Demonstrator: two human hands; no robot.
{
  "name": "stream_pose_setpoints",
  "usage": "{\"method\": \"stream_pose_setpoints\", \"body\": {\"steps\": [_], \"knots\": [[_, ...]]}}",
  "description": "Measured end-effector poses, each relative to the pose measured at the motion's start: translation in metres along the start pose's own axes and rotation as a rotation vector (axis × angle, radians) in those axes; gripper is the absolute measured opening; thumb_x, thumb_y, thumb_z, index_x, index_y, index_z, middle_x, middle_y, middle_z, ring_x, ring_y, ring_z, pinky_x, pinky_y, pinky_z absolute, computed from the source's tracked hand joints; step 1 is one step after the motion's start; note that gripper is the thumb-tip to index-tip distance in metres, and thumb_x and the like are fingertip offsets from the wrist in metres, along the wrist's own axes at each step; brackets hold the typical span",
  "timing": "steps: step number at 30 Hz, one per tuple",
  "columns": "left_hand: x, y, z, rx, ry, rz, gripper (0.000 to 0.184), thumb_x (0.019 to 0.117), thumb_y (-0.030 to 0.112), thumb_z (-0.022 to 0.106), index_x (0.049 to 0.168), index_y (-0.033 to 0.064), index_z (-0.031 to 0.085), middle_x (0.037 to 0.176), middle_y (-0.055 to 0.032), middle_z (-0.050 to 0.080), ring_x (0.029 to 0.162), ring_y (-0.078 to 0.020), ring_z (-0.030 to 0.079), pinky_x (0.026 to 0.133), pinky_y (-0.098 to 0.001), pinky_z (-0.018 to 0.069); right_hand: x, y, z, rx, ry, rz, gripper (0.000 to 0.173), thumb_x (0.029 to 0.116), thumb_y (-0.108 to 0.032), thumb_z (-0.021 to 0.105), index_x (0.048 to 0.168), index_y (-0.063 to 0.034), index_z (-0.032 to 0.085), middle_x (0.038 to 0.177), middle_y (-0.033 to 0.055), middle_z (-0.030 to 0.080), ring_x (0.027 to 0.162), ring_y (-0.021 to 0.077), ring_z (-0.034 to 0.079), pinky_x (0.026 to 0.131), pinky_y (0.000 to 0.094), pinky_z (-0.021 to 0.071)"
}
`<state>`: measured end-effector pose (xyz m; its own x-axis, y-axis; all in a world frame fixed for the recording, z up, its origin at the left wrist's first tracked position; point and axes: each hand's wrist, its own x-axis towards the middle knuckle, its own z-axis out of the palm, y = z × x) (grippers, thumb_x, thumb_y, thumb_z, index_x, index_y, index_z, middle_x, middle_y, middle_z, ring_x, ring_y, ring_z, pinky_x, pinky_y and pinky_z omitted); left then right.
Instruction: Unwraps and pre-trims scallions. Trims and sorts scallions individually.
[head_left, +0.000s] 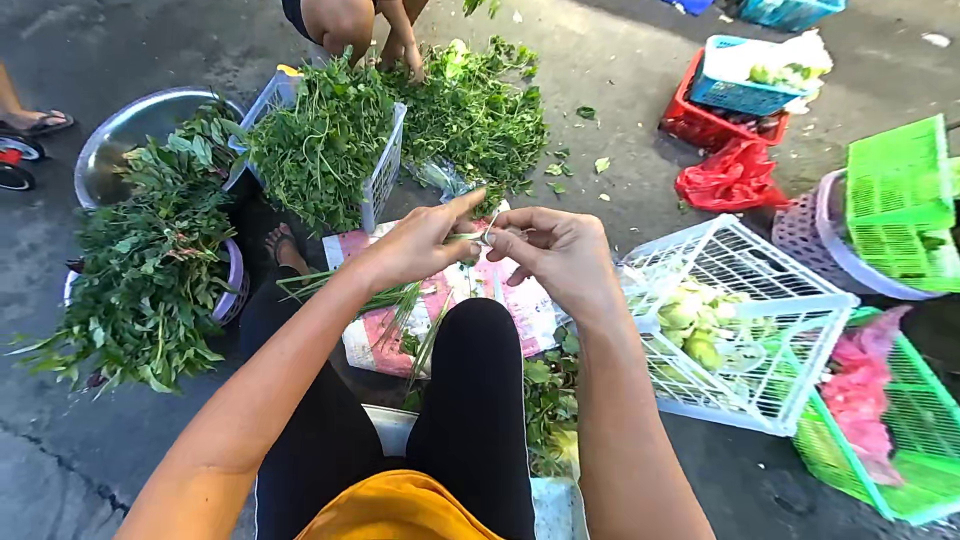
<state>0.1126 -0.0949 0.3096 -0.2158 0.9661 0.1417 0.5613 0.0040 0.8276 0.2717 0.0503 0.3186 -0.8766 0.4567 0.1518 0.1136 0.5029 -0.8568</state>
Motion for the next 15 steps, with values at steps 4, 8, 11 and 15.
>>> {"method": "stream_pose_setpoints", "body": {"steps": [4,8,11,15], "knots": [[0.003,0.004,0.01,0.052,0.124,0.103,0.08,0.1013,0.009,0.062,0.163,0.0003,0.013,0.106,-0.0108,0.071,0.095,-0.0155,0.069,0.091,-0.0318,0.056,0.002,0.008,0.001,0.205,-0.01,-0.005,0.024,0.0967,-0.01,0.069,0.121,-0.0106,0.068,0.09,0.0044,0.075,0.06,0.0102,0.069,0.04,0.0225,0.053],[0.007,0.004,0.016,0.147,0.171,0.113,0.072,0.1032,0.015,0.061,0.16,-0.0053,0.021,0.103,-0.0127,0.071,0.09,-0.0185,0.069,0.087,-0.0346,0.0569,0.003,0.006,-0.001,0.138,0.052,-0.089,0.017,0.0946,-0.009,0.072,0.111,-0.0095,0.068,0.082,0.0001,0.071,0.052,0.0053,0.063,0.043,0.0198,0.0536],[0.006,-0.005,0.017,0.321,0.161,0.139,0.048,0.1064,0.028,0.056,0.145,-0.0013,0.053,0.12,-0.0176,0.071,0.106,-0.029,0.071,0.094,-0.0463,0.0554,0.005,0.003,-0.015,0.127,0.032,-0.093,0.016,0.0944,-0.009,0.071,0.11,-0.0107,0.068,0.077,-0.0015,0.071,0.049,0.0043,0.061,0.042,0.0192,0.0531],[0.006,-0.01,0.023,0.411,0.179,0.218,0.033,0.1103,0.022,0.045,0.124,-0.0033,0.063,0.107,-0.0183,0.068,0.096,-0.0294,0.07,0.084,-0.0426,0.0577,0.015,-0.001,-0.021,0.111,0.045,-0.046,0.012,0.0912,-0.008,0.071,0.103,-0.0091,0.068,0.074,-0.0023,0.069,0.049,0.0048,0.061,0.041,0.0206,0.0524]]}}
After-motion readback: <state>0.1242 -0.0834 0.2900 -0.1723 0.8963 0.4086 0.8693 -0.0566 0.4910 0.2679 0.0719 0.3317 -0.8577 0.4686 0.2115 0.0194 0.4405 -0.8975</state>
